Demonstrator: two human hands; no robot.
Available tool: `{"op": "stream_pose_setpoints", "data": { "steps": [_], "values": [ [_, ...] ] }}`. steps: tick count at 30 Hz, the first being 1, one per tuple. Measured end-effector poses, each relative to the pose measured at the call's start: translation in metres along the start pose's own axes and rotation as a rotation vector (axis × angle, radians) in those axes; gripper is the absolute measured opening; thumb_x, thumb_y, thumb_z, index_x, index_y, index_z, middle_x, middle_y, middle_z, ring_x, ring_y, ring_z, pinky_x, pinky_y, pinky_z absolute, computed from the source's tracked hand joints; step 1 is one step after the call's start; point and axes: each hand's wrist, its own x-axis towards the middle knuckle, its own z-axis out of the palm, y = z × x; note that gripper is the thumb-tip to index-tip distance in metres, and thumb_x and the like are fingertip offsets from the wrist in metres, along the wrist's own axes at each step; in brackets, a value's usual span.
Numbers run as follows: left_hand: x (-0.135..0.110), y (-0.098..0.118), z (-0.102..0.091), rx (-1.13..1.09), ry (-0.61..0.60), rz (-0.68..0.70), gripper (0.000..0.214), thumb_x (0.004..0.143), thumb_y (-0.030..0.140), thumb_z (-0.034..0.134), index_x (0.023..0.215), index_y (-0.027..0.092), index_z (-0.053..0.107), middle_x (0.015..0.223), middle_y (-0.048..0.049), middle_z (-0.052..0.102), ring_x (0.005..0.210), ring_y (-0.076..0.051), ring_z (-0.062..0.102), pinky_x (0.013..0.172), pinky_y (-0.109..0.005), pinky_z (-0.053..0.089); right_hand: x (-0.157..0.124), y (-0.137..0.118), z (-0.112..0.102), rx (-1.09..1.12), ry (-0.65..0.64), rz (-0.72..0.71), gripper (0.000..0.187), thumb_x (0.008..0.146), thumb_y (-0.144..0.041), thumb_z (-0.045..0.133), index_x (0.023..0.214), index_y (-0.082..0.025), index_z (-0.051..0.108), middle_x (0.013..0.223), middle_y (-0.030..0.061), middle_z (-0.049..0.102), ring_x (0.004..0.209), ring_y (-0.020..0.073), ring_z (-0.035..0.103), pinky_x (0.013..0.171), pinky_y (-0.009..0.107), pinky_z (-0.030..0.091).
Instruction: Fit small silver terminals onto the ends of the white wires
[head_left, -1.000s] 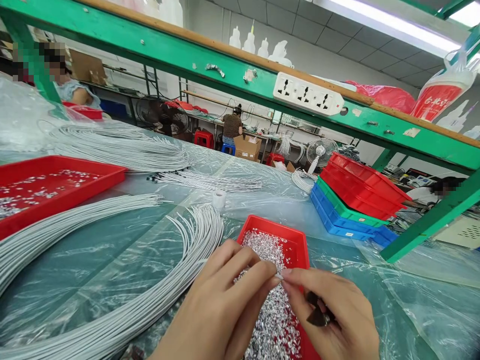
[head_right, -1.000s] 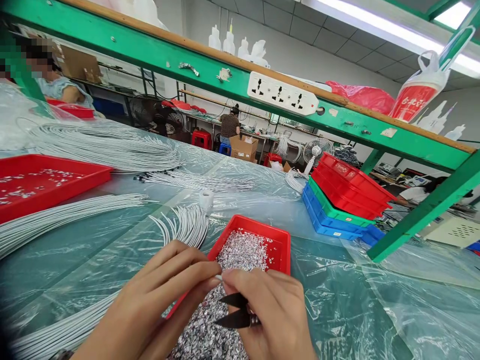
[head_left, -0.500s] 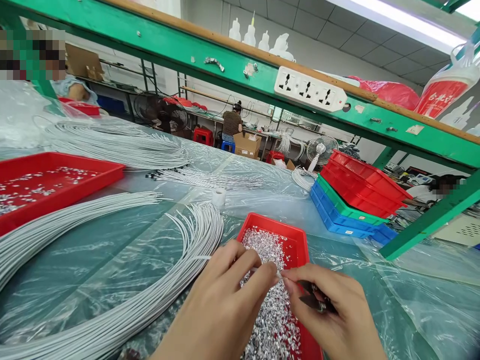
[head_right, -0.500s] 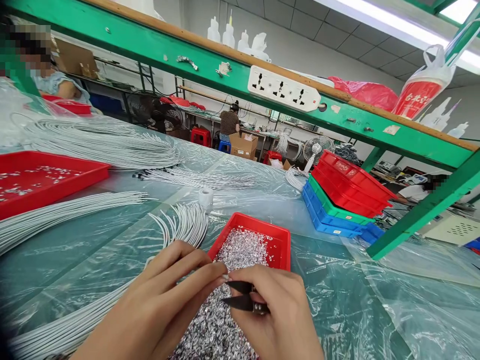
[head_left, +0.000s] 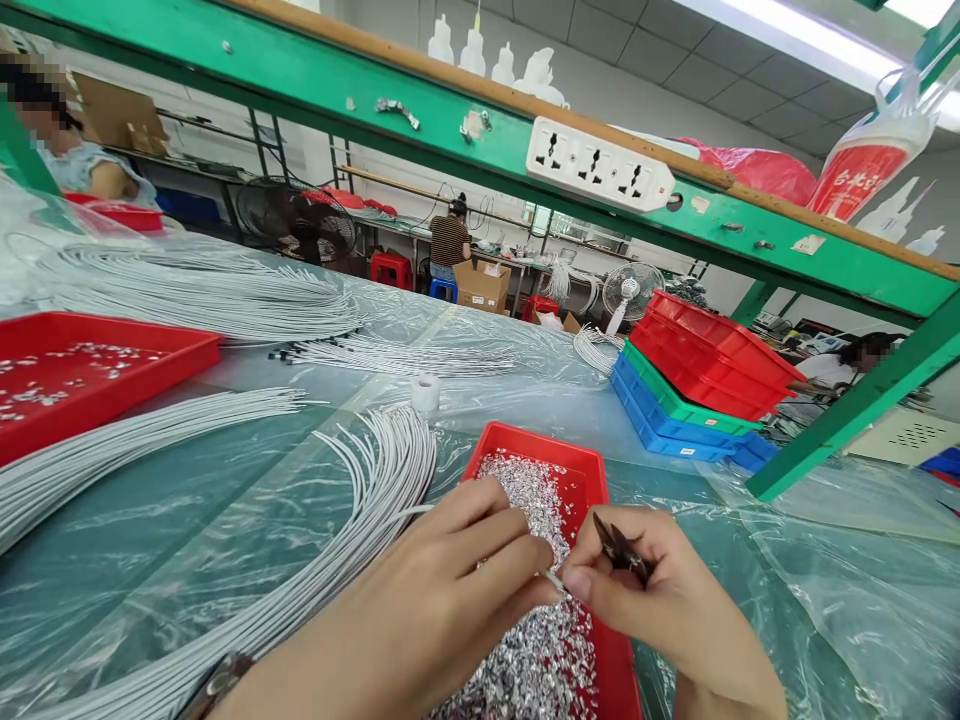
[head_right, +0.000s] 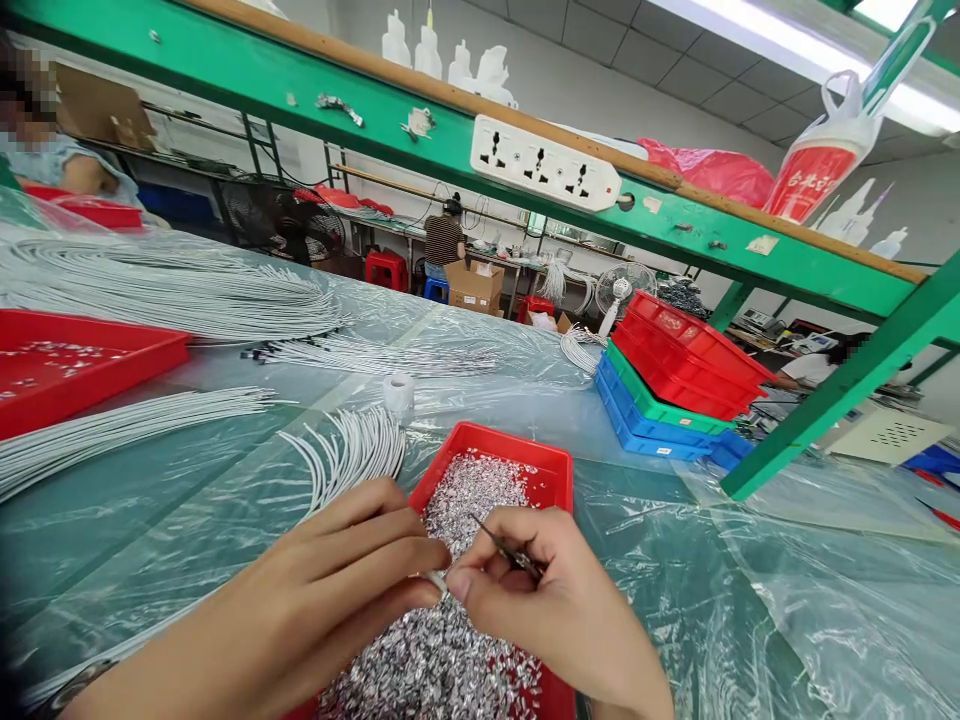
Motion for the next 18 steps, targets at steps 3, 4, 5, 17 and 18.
{"op": "stream_pose_setpoints", "data": {
  "steps": [3,4,5,17,18],
  "values": [
    [-0.0023,-0.0016,0.0000,-0.097,-0.081,-0.033,0.029,0.102,0.015,0.035,0.091,0.018,0.062,0.078,-0.0025,0.061,0.074,-0.019,0.047,0.063,-0.031,0.040,0.0007,0.0024,-0.0001,0.015,-0.019,-0.023,0.025,0.082,-0.028,0.069,0.065,-0.019,0.052,0.057,-0.0073,0.033,0.053,0.0101,0.023,0.048,0.024,0.020],
    [-0.0032,-0.0022,0.0002,-0.099,-0.093,-0.030,0.030,0.102,0.013,0.033,0.092,0.018,0.061,0.078,-0.0026,0.061,0.074,-0.019,0.047,0.063,-0.031,0.039,0.0005,0.0027,0.0000,0.011,-0.019,-0.036,0.025,0.083,-0.028,0.070,0.066,-0.019,0.053,0.058,-0.0070,0.034,0.054,0.0103,0.024,0.049,0.024,0.022],
    [-0.0041,-0.0029,0.0006,-0.083,-0.095,-0.027,0.031,0.102,0.013,0.031,0.093,0.018,0.060,0.078,-0.0026,0.060,0.074,-0.020,0.047,0.063,-0.031,0.039,0.0002,0.0029,0.0003,0.006,-0.016,-0.045,0.026,0.084,-0.029,0.070,0.067,-0.019,0.053,0.059,-0.0065,0.036,0.055,0.0106,0.026,0.050,0.024,0.023],
    [-0.0093,-0.0064,0.0010,0.049,-0.051,0.037,0.041,0.103,0.011,0.022,0.089,0.018,0.059,0.073,-0.0021,0.059,0.069,-0.020,0.047,0.061,-0.031,0.034,-0.0006,0.0039,0.0033,-0.069,-0.014,-0.092,0.017,0.089,-0.022,0.057,0.073,-0.020,0.053,0.066,-0.0042,0.045,0.060,0.0121,0.037,0.056,0.025,0.030],
    [-0.0101,-0.0062,0.0003,0.048,-0.048,0.033,0.041,0.104,0.012,0.022,0.090,0.018,0.060,0.073,-0.0018,0.060,0.070,-0.020,0.048,0.062,-0.032,0.034,-0.0011,0.0048,0.0033,-0.082,-0.014,-0.094,0.017,0.090,-0.023,0.057,0.074,-0.020,0.053,0.067,-0.0039,0.046,0.061,0.0124,0.038,0.056,0.026,0.031]
  ]
}}
